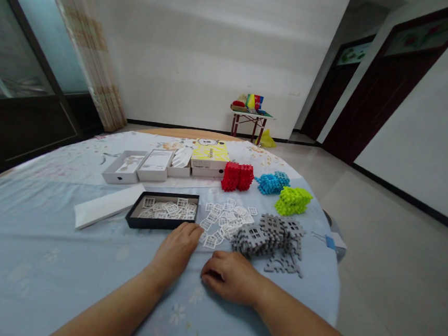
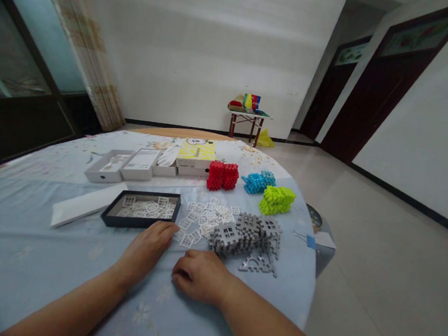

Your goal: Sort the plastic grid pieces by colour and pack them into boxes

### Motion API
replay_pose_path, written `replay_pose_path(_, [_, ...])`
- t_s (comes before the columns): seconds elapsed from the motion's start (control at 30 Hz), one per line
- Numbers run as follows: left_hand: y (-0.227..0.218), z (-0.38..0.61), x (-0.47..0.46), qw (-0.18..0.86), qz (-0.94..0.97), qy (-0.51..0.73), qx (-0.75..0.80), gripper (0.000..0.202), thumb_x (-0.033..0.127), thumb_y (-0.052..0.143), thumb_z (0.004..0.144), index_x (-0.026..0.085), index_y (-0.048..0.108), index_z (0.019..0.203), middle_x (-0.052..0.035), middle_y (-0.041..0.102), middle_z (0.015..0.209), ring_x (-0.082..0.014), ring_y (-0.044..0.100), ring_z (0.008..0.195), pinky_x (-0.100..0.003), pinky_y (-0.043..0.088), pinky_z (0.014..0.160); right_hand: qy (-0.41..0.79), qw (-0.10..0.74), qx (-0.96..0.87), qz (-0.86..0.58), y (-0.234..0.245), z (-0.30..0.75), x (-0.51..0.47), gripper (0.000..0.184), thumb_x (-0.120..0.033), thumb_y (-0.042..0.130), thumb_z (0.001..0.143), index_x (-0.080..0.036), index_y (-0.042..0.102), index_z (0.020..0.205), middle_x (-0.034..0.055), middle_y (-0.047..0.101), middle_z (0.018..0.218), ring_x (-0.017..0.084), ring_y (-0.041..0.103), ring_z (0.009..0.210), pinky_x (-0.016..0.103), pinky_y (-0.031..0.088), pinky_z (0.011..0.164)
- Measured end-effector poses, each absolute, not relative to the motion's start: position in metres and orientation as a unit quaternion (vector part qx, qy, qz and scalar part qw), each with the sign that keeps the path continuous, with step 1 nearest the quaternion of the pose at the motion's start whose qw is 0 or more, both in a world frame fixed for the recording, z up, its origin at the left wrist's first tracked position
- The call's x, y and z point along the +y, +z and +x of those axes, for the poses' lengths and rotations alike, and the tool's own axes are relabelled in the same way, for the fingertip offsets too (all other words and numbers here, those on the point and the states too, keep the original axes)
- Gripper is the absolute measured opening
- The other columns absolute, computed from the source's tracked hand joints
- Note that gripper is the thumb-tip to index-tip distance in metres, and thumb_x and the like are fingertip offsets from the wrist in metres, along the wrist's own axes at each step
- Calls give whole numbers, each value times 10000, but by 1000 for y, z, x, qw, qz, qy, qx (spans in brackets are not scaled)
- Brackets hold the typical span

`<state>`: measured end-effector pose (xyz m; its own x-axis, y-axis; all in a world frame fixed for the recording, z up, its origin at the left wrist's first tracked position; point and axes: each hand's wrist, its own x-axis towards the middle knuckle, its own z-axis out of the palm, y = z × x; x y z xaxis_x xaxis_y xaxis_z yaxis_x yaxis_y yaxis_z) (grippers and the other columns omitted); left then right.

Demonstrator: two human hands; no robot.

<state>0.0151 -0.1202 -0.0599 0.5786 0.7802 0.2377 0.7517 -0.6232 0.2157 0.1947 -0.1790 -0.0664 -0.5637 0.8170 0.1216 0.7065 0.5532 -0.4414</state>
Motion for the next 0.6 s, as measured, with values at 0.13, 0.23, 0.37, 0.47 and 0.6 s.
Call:
replay_pose_path(0.13, [-43,8,-114,99,846,257,456,283,145,428,821,196,643,998,-62,677,1005,-189,606,966,-339,468,897,185,161,-864,-439,-65,195,-179,192,-267,521,830,-200,670,932,34,650,845,131,598,735,214,415,671])
replay_pose_path(0.23, [-16,0,-104,144,797,303,502,275,208,466,783,196,674,962,-40,706,966,-191,637,901,-319,489,844,192,160,-864,-437,-66,195,-179,193,-270,514,831,-200,667,927,31,653,841,133,598,744,215,413,675])
replay_pose_path(0.37, [8,-18,-77,157,733,321,579,339,343,469,780,186,692,981,-34,730,930,-199,657,838,-303,494,802,197,161,-864,-434,-67,195,-178,197,-272,503,837,-198,664,925,33,654,843,134,596,759,219,413,686])
replay_pose_path(0.47, [8,-34,-57,153,733,278,602,430,410,467,777,166,675,1065,-51,731,964,-219,659,888,-308,485,823,192,163,-865,-433,-68,195,-178,194,-270,505,835,-201,663,924,33,650,843,132,597,755,217,415,683])
replay_pose_path(0.6, [-9,-47,-50,122,756,246,594,425,454,466,783,192,686,1036,-57,682,1122,-240,610,1041,-339,430,940,183,165,-868,-431,-68,194,-179,182,-263,509,834,-206,662,915,28,649,841,133,603,772,214,415,692])
